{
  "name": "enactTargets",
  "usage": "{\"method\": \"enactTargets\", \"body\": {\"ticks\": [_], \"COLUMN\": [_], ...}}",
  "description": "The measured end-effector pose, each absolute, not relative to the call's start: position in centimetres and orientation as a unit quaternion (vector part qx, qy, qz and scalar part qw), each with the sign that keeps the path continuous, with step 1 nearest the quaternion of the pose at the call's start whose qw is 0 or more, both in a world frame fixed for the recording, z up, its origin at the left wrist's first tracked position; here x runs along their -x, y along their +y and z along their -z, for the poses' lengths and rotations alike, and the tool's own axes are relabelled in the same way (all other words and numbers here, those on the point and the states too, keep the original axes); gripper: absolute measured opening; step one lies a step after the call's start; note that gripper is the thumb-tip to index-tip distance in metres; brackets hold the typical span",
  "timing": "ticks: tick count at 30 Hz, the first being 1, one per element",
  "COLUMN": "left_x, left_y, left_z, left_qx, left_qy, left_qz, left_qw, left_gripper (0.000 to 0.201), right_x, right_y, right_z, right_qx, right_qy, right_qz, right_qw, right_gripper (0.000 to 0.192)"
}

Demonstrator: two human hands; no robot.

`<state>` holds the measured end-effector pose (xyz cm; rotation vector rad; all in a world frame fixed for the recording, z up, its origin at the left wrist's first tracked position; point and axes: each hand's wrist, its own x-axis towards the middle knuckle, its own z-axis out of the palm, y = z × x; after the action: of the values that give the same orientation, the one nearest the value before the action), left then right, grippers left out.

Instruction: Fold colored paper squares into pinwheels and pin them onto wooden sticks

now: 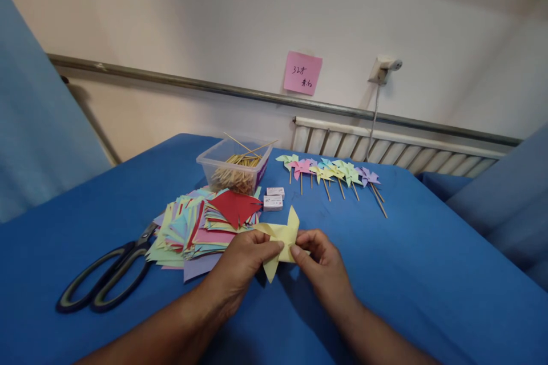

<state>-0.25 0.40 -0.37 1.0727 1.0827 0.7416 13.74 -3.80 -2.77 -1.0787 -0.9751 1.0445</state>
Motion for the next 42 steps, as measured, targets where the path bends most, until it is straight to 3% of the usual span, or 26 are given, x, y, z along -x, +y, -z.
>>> {"method": "enactTargets", "body": {"ticks": [5, 10, 42], "left_x": [0.3, 0.3, -0.1], "left_y": [0.4, 0.4, 0.7], "left_z": [0.1, -0.1, 0.9], "left_qx": [-0.49, -0.522, -0.543], "left_qy": [0.465, 0.472, 0.451], "left_qz": [-0.312, -0.277, -0.326], "left_qw": [0.668, 0.654, 0.629], "left_gripper": [0.016, 0.011, 0.019], "right_x": [-14.1, -14.2, -13.3], "right_y": [-3.2, -3.4, -3.2], "right_z": [3.3, 3.2, 4.1], "right_qx": [0.383, 0.392, 0.413], "right_qy": [-0.328, -0.335, -0.329], "right_qz": [-0.596, -0.612, -0.559], "right_qw": [0.625, 0.6, 0.64], "right_gripper": [0.038, 0.048, 0.035]}}
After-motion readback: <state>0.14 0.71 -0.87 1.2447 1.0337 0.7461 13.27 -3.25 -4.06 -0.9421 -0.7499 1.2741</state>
